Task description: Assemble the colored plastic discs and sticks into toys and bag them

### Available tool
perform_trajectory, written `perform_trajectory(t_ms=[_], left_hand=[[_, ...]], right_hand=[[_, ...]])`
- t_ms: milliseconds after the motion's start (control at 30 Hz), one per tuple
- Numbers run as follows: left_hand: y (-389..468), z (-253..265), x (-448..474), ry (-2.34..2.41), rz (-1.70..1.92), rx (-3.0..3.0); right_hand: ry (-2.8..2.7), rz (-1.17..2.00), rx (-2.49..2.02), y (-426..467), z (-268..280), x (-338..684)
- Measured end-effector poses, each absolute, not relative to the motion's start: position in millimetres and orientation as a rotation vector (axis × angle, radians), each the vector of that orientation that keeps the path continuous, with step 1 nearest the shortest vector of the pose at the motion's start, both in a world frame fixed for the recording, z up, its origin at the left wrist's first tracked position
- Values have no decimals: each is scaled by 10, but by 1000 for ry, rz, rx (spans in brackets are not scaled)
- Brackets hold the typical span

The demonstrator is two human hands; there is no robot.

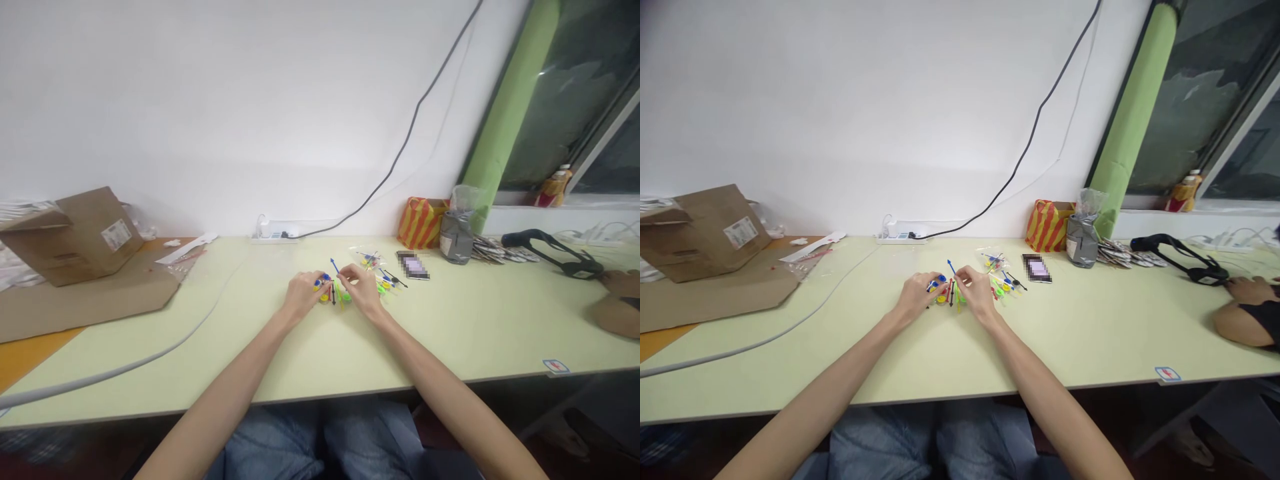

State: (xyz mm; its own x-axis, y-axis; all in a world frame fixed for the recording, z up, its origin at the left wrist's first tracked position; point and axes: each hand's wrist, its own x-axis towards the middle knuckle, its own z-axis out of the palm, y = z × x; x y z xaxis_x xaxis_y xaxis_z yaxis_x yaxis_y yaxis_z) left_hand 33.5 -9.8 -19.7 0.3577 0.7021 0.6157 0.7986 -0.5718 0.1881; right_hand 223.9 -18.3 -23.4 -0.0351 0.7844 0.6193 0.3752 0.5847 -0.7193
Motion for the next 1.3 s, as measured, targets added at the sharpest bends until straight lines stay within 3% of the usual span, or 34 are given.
perform_trajectory(t_ms=[300, 967, 1300], left_hand=[[-181, -148, 402, -1355, -913, -2546], [-168, -175, 417, -1399, -1245, -2618], [-206, -114, 413, -1355, -1029, -2541]], right_hand=[[-1698, 361, -889, -261, -155, 2162], [-1694, 254, -746, -310, -195, 2158], [-1678, 283, -752, -299, -181, 2141]])
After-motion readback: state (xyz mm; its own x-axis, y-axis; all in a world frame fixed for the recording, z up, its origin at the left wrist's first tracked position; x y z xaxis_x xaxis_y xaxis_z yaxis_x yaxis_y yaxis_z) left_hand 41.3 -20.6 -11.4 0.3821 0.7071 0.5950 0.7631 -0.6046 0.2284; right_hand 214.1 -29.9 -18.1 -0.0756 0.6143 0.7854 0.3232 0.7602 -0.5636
